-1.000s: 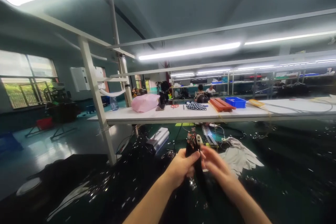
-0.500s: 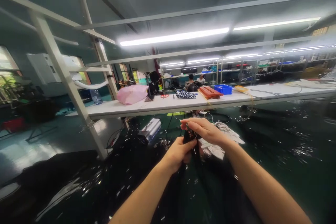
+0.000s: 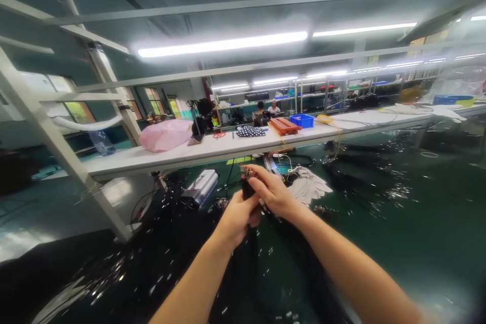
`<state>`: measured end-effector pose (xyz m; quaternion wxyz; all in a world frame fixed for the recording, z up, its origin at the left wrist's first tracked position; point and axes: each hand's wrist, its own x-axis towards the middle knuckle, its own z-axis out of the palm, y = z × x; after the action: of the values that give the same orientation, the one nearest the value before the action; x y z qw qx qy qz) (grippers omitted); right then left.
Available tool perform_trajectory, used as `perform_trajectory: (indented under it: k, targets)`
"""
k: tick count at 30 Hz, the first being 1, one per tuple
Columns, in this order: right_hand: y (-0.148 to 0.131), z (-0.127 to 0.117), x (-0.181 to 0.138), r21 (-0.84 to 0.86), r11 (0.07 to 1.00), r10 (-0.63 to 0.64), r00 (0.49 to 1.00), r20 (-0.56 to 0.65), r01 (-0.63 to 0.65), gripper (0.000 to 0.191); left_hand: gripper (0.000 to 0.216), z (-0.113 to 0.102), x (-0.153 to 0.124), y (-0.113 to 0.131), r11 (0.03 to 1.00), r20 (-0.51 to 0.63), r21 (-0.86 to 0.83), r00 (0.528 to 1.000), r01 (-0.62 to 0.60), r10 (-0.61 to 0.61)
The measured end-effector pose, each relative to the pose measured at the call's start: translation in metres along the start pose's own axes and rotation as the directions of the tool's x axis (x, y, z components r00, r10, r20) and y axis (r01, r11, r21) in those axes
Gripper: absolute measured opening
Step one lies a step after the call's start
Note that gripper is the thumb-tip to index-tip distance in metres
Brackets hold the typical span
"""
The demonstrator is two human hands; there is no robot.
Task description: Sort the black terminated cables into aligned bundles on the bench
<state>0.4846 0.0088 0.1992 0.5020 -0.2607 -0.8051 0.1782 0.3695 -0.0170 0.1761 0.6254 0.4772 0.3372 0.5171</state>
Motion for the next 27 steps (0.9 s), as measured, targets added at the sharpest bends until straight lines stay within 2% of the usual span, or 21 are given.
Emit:
perform_trajectory:
  k: [3, 8, 10, 13, 15, 18, 21, 24, 27]
  targets:
    - [0.006, 0.007, -0.005, -0.015, 0.998, 0.053, 0.998, -0.039, -0.053, 0.032, 0.035, 0.002, 0.000, -0.008, 1.000, -0.027, 0.005, 0.999, 0.026, -0.026]
    - [0.013, 0.000, -0.033, 0.241, 0.960, 0.172, 0.978, -0.113, -0.141, 0.029, 0.030, -0.003, -0.001, -0.012, 1.000, -0.092, -0.001, 0.996, -0.011, 0.011]
    - [0.016, 0.000, -0.057, 0.140, 0.980, 0.163, 0.977, -0.138, -0.143, 0.019, 0.029, -0.008, -0.002, -0.010, 0.999, -0.134, -0.002, 0.990, -0.033, 0.033]
    - [0.025, 0.011, -0.092, -0.173, 0.972, 0.140, 0.983, -0.118, -0.159, 0.014, 0.029, -0.014, -0.002, -0.008, 0.998, -0.167, -0.023, 0.984, -0.058, 0.054]
    - [0.031, 0.021, -0.105, -0.245, 0.955, 0.145, 0.985, -0.094, -0.165, 0.010, 0.030, -0.015, -0.002, -0.009, 0.998, -0.169, -0.030, 0.984, -0.064, 0.058]
    - [0.032, 0.028, -0.105, -0.217, 0.954, 0.191, 0.977, -0.095, -0.208, 0.010, 0.032, -0.011, -0.003, -0.013, 0.997, -0.161, -0.012, 0.984, -0.079, 0.076]
    - [0.025, 0.027, -0.094, -0.113, 0.951, 0.277, 0.955, -0.106, -0.289, 0.014, 0.031, -0.005, -0.007, -0.018, 0.995, -0.115, 0.021, 0.988, -0.101, 0.103]
    - [0.019, 0.025, -0.086, 0.028, 0.933, 0.359, 0.930, -0.075, -0.358, 0.017, 0.028, -0.004, -0.011, -0.019, 0.993, -0.065, 0.032, 0.991, -0.112, 0.114]
    - [0.020, 0.024, -0.085, 0.037, 0.924, 0.382, 0.924, -0.030, -0.381, 0.017, 0.024, -0.008, -0.015, -0.016, 0.993, -0.067, -0.001, 0.990, -0.122, 0.122]
